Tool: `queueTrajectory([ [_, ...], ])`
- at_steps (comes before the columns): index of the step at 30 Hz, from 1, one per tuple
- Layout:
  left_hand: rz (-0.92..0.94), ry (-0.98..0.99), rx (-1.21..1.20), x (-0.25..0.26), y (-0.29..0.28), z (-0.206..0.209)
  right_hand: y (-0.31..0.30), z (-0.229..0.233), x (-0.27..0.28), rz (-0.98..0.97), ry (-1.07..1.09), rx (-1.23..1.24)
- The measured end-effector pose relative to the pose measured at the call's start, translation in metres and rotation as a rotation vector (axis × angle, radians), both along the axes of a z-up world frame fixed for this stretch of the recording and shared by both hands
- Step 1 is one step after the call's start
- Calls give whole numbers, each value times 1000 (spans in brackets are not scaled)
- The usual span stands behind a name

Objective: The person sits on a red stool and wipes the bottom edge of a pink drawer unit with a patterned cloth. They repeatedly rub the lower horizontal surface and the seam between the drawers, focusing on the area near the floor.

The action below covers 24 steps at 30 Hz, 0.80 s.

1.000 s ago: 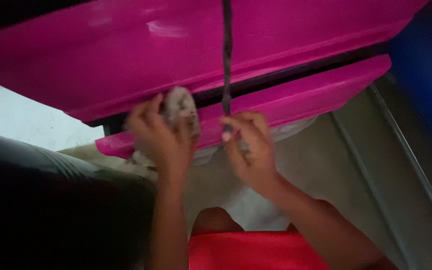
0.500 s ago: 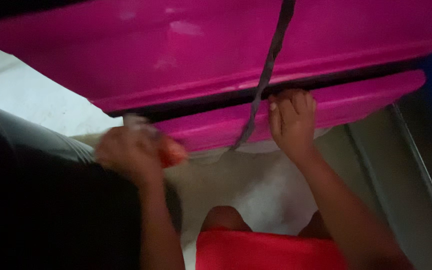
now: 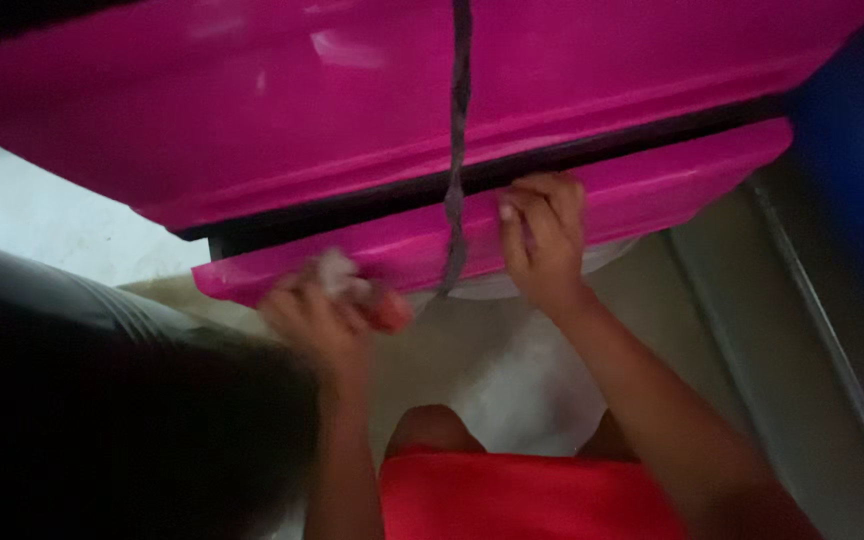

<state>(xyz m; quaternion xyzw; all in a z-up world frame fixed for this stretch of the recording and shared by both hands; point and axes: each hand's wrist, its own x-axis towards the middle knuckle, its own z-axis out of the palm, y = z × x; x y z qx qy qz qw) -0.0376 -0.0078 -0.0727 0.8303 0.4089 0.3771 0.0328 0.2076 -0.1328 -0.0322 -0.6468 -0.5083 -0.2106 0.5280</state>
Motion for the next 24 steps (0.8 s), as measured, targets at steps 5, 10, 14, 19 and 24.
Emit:
queueTrajectory([
  [5,-393,-357,-374,53,-61,-5,-53,-27,-34,177,158,-141],
  [10,-596,-297,-502,86,-95,0,-78,-92,-47,413,792,-206],
  [14,-671,-337,-651,98,-106,-36,-102,-119,-25,415,1171,-194],
  [19,-462,-245,-1076,117,-117,-97,-103,-130,-17,171,993,-735],
  [24,-567,-419,-1500,119,-114,-121,-105,-136,-25,49,701,-611],
])
